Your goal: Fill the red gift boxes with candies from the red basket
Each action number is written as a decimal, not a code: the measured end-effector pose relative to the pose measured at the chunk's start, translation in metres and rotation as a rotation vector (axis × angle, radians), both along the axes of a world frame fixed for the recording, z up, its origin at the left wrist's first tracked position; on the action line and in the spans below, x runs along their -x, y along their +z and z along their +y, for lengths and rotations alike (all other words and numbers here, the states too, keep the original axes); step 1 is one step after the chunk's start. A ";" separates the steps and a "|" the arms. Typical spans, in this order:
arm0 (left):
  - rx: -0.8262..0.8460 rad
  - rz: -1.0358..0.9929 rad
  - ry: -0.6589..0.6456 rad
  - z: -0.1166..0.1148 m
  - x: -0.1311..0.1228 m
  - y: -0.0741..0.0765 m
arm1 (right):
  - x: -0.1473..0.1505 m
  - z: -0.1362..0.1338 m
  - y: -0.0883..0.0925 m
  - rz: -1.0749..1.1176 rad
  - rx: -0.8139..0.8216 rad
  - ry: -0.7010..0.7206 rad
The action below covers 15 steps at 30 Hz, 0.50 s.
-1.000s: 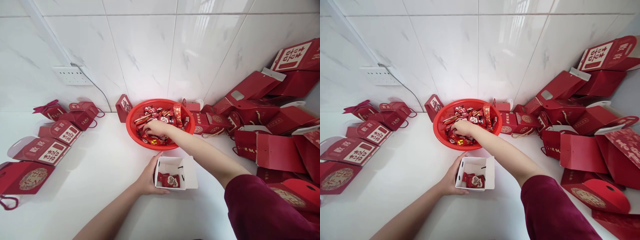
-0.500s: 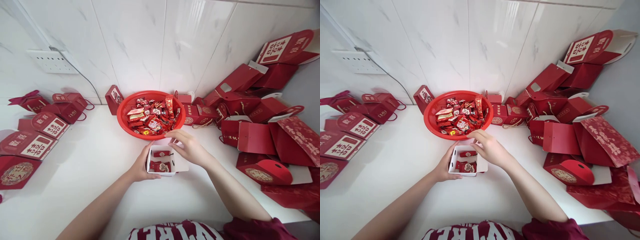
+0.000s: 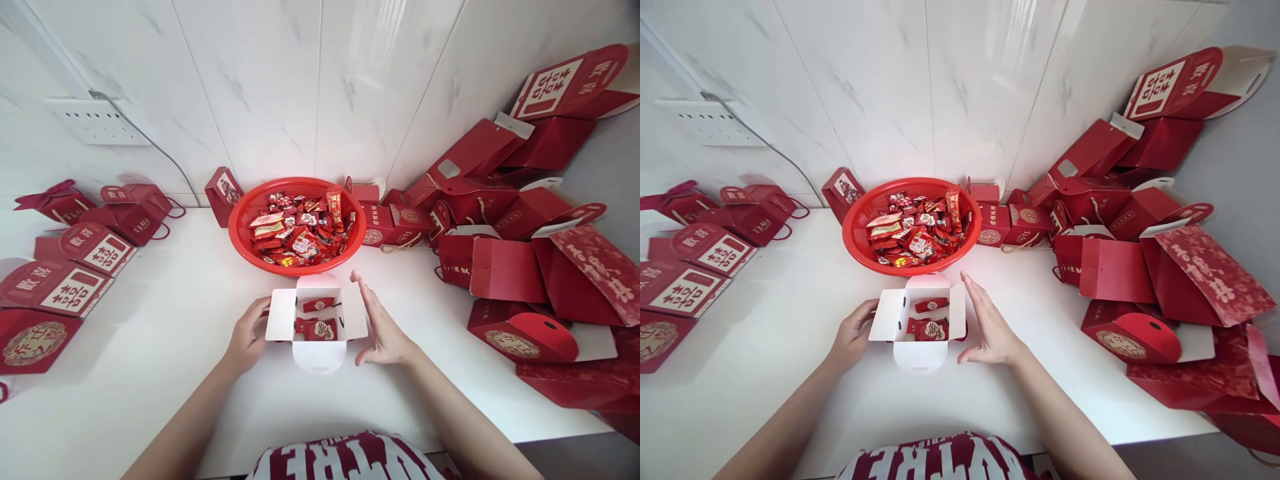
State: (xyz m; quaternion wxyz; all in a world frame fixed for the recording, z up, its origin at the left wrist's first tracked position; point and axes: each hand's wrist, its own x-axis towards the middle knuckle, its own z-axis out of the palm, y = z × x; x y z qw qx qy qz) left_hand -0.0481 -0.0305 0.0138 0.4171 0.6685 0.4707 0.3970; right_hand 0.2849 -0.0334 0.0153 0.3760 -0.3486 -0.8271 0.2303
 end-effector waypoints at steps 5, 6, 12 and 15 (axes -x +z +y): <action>-0.362 0.175 -0.198 -0.008 -0.017 0.010 | 0.010 -0.002 -0.001 -0.102 0.059 0.080; -0.370 0.183 -0.237 -0.008 -0.020 0.012 | 0.012 -0.003 -0.001 -0.108 0.065 0.094; -0.366 0.144 -0.407 -0.006 -0.023 0.017 | 0.016 -0.009 0.005 -0.084 0.125 0.141; -0.332 0.160 -0.393 -0.005 -0.026 0.016 | 0.017 -0.010 0.007 -0.077 0.152 0.146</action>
